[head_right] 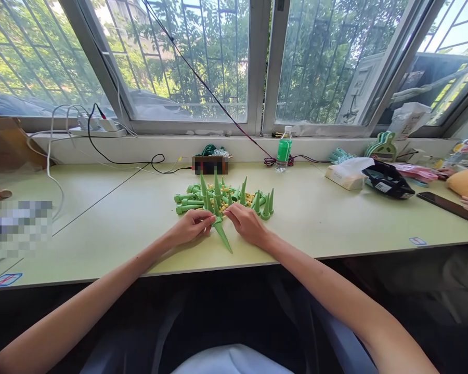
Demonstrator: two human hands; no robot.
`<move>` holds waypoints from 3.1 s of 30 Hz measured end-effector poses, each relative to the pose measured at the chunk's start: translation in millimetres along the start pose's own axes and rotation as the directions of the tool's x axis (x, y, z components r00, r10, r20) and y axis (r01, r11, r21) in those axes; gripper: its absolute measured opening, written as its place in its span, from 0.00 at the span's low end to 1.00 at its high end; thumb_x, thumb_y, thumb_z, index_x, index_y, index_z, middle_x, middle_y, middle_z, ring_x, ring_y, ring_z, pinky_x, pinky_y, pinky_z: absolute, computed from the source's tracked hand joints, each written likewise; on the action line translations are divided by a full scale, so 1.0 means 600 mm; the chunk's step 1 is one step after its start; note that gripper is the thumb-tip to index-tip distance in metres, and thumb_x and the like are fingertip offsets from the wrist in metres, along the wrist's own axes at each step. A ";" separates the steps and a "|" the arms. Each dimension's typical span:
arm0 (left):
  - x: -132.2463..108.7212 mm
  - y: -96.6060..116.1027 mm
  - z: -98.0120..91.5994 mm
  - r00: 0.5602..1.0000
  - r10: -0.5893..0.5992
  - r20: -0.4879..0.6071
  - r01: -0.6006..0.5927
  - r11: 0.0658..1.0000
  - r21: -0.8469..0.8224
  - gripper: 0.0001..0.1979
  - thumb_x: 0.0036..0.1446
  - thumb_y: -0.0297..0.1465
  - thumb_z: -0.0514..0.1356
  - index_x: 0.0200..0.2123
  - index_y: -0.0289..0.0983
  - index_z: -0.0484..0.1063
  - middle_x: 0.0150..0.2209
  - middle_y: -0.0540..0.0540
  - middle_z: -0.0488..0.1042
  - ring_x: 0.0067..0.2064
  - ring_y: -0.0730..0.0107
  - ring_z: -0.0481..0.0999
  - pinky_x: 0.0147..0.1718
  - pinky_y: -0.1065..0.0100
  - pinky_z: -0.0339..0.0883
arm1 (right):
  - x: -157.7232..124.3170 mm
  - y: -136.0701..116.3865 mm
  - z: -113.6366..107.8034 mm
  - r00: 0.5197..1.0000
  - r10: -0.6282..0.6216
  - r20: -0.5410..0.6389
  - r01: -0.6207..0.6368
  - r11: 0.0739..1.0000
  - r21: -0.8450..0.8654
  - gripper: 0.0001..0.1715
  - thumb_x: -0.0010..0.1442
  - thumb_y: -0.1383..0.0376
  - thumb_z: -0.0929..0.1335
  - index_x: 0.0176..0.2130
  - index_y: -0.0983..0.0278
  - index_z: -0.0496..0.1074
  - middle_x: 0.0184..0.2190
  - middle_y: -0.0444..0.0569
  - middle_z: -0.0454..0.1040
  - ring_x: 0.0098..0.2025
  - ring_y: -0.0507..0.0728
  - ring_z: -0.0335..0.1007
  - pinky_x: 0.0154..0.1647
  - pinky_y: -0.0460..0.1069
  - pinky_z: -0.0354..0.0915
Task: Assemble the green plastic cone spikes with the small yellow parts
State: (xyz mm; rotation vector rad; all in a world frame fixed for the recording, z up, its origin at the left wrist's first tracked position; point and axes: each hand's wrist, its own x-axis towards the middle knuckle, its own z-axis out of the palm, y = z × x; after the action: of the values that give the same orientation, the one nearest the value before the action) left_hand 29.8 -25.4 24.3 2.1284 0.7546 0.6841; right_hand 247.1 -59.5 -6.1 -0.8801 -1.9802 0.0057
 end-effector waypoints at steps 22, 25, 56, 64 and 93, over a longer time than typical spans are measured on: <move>0.001 -0.006 -0.008 0.998 -0.054 0.021 0.055 0.996 -0.075 0.21 0.64 0.48 0.55 0.31 0.36 0.69 0.17 0.55 0.57 0.17 0.78 0.56 0.16 0.73 0.50 | 0.001 0.001 -0.002 0.999 0.027 0.029 -0.026 1.000 -0.008 0.17 0.74 0.59 0.58 0.35 0.61 0.66 0.31 0.47 0.70 0.31 0.54 0.66 0.34 0.48 0.61; -0.002 0.000 -0.011 0.996 -0.078 0.044 0.085 0.977 -0.196 0.20 0.62 0.49 0.57 0.32 0.36 0.69 0.19 0.55 0.59 0.18 0.77 0.59 0.17 0.73 0.55 | 0.000 0.000 -0.003 0.999 0.030 0.019 -0.030 0.999 0.011 0.16 0.74 0.59 0.58 0.36 0.61 0.67 0.30 0.47 0.70 0.31 0.54 0.66 0.34 0.48 0.61; 0.000 0.000 -0.005 0.999 0.048 -0.023 -0.053 0.942 -0.330 0.18 0.61 0.44 0.62 0.37 0.33 0.75 0.27 0.48 0.73 0.28 0.71 0.72 0.30 0.68 0.70 | -0.002 -0.012 -0.004 0.998 -0.059 -0.020 0.061 0.993 0.099 0.11 0.72 0.62 0.62 0.46 0.60 0.74 0.38 0.51 0.72 0.38 0.56 0.71 0.40 0.51 0.70; -0.002 0.005 0.003 0.999 0.049 -0.017 -0.051 0.972 -0.228 0.19 0.63 0.45 0.59 0.36 0.33 0.76 0.26 0.49 0.71 0.27 0.73 0.71 0.30 0.69 0.67 | -0.001 -0.011 -0.004 0.998 -0.061 -0.003 0.061 0.994 0.091 0.11 0.72 0.62 0.62 0.44 0.60 0.73 0.36 0.51 0.72 0.37 0.56 0.70 0.39 0.50 0.69; 0.003 0.005 0.007 0.980 0.116 -0.161 -0.135 0.984 -0.114 0.21 0.66 0.42 0.57 0.26 0.33 0.73 0.26 0.50 0.67 0.25 0.77 0.68 0.29 0.71 0.62 | -0.003 -0.009 -0.001 0.998 -0.056 0.034 0.054 0.995 0.079 0.11 0.72 0.60 0.63 0.42 0.62 0.72 0.33 0.48 0.71 0.33 0.54 0.68 0.35 0.48 0.65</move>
State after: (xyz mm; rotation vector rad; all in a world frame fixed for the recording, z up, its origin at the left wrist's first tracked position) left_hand 34.5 -27.6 24.7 2.0390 0.6440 0.9474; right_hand 245.0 -64.7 -5.0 -0.7797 -2.0238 0.0681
